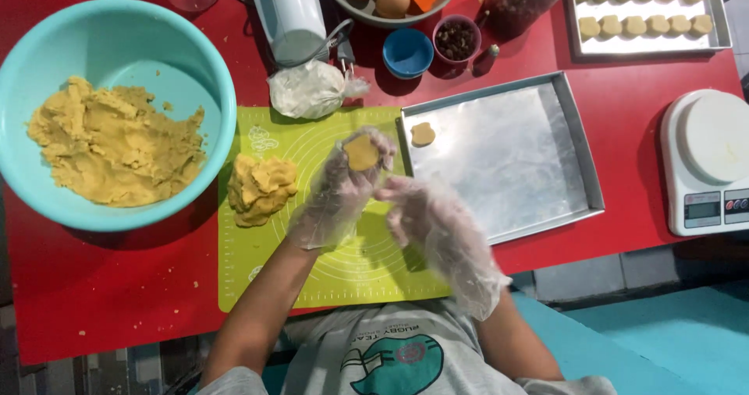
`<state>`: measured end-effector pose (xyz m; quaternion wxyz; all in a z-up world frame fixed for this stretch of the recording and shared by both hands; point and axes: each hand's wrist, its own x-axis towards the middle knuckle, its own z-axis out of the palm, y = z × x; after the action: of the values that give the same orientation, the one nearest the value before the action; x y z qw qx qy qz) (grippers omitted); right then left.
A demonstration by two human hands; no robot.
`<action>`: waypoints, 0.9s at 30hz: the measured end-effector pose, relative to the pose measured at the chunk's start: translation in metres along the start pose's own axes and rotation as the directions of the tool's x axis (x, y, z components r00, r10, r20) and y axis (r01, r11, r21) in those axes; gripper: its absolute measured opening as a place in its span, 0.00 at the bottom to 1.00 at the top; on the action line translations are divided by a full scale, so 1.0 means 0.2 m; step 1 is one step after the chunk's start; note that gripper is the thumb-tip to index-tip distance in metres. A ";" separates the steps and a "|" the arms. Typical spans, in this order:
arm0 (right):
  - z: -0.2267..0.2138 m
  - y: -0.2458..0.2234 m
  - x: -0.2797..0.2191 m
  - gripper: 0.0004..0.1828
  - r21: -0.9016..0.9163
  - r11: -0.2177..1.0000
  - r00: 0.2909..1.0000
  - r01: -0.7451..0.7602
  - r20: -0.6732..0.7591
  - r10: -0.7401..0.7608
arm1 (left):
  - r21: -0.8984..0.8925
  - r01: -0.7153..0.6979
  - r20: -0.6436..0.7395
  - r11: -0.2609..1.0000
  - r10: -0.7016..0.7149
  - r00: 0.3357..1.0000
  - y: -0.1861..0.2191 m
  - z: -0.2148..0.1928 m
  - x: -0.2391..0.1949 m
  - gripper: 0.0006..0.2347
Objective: The person shapes dough into small, uniform pieces by hand on a green silicone mat. They place the shaped dough pieces onto a metal baking tray. The person wears disposable gloves throughout the process.
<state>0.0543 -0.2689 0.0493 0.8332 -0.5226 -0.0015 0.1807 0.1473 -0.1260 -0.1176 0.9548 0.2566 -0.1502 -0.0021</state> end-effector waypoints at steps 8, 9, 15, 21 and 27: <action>0.03 0.21 0.09 0.46 0.787 0.592 0.980 -0.176 0.084 0.179 | -0.229 0.195 0.092 0.954 -0.178 0.980 -0.15 -0.23 -0.16 0.27; 0.06 0.20 0.09 0.46 0.787 0.590 0.979 -0.179 0.085 0.183 | -0.252 0.197 0.062 0.947 -0.188 0.980 -0.14 -0.23 -0.17 0.26; 0.10 0.25 0.13 0.37 0.868 0.461 0.983 -0.183 0.160 0.088 | -0.395 0.190 -0.106 0.899 -0.250 0.962 -0.15 -0.21 -0.25 0.24; 0.04 0.32 0.16 0.39 0.855 0.469 0.975 -0.223 0.187 0.123 | -0.530 0.166 -0.252 0.832 -0.342 0.906 -0.17 -0.15 -0.32 0.23; 0.11 0.23 0.17 0.34 0.834 0.513 0.977 -0.202 0.136 0.164 | -0.644 0.115 -0.362 0.756 -0.435 0.824 -0.18 -0.11 -0.33 0.21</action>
<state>0.0678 -0.2217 0.0130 0.9575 -0.0492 0.1242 0.2558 0.0933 -0.1406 -0.1731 0.9796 -0.0453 0.1469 -0.1295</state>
